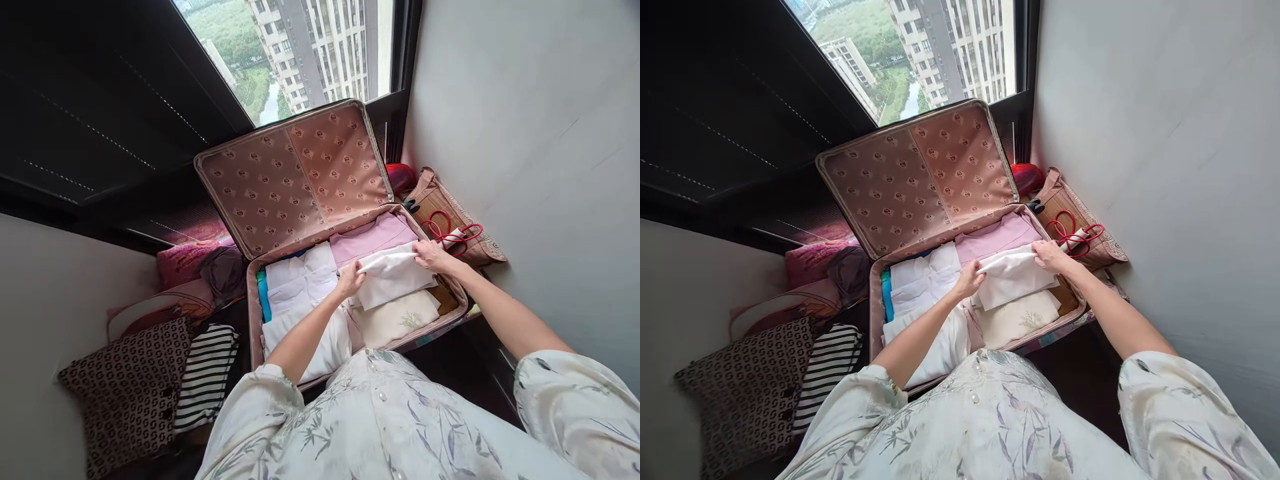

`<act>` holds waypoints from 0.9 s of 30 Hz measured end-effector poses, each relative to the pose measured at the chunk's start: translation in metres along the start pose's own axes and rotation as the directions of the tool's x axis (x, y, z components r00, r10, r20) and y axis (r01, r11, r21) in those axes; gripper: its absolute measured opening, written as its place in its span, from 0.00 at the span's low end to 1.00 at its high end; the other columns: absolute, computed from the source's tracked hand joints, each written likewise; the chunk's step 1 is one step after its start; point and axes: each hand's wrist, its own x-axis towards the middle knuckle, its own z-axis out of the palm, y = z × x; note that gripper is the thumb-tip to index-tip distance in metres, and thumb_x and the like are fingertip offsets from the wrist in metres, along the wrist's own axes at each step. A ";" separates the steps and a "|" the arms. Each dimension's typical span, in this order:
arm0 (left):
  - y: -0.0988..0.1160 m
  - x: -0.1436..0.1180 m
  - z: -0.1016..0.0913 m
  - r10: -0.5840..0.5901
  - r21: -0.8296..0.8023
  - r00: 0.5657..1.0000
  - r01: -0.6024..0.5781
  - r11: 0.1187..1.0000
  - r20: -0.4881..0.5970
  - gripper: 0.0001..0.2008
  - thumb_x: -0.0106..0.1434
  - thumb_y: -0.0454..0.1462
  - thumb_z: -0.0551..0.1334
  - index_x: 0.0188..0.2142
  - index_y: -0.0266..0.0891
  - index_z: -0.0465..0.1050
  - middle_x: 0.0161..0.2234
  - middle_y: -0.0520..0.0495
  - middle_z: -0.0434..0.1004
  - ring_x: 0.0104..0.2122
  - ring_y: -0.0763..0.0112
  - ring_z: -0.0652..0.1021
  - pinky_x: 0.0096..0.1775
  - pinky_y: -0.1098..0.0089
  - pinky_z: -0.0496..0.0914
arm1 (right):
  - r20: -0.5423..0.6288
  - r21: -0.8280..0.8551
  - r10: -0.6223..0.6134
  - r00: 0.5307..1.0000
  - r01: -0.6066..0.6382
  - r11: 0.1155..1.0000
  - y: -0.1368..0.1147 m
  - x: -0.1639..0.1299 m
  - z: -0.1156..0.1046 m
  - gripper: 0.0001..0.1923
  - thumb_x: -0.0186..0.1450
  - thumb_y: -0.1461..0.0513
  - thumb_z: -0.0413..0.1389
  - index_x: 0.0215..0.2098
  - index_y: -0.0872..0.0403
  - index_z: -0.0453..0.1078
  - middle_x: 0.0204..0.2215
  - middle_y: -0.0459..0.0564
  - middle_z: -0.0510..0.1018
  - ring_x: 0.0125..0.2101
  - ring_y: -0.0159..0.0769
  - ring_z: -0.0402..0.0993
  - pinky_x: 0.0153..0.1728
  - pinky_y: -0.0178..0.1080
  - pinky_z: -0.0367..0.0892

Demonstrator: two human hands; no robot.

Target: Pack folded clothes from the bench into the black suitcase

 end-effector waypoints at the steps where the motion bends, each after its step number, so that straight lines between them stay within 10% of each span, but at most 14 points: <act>1: 0.000 -0.005 -0.001 0.012 -0.102 1.000 -0.014 0.995 -0.024 0.04 0.61 0.32 0.59 0.35 0.42 0.65 0.30 0.53 0.71 0.31 0.69 0.71 0.38 0.69 0.66 | -0.009 0.098 0.007 1.000 -0.006 0.995 0.005 -0.003 -0.006 0.08 0.65 0.62 0.51 0.42 0.52 0.68 0.35 0.51 0.77 0.37 0.42 0.71 0.40 0.40 0.62; 8: -0.013 0.002 -0.002 -0.196 -0.334 0.940 0.096 0.938 -0.280 0.15 0.59 0.37 0.67 0.44 0.41 0.68 0.37 0.50 0.74 0.32 0.71 0.72 0.38 0.70 0.68 | 0.049 0.217 0.128 0.991 -0.135 0.967 0.022 0.016 -0.014 0.15 0.66 0.58 0.55 0.50 0.53 0.70 0.39 0.51 0.79 0.39 0.39 0.75 0.40 0.37 0.69; 16: -0.042 0.016 0.024 -0.432 -0.089 0.889 0.423 0.902 -0.149 0.47 0.47 0.36 0.77 0.64 0.40 0.57 0.62 0.33 0.61 0.63 0.46 0.66 0.62 0.55 0.61 | 0.272 -0.133 0.185 0.944 -0.154 0.979 0.008 0.041 0.035 0.39 0.59 0.58 0.64 0.66 0.50 0.60 0.63 0.64 0.66 0.63 0.61 0.60 0.57 0.60 0.63; 27: -0.026 0.033 0.011 -0.373 0.364 0.928 0.345 0.865 0.009 0.33 0.40 0.43 0.80 0.46 0.40 0.74 0.60 0.33 0.64 0.59 0.35 0.68 0.56 0.47 0.65 | 0.317 -0.308 0.111 0.942 -0.008 0.951 -0.004 0.048 0.027 0.22 0.56 0.57 0.64 0.47 0.55 0.75 0.48 0.64 0.76 0.52 0.59 0.67 0.52 0.54 0.61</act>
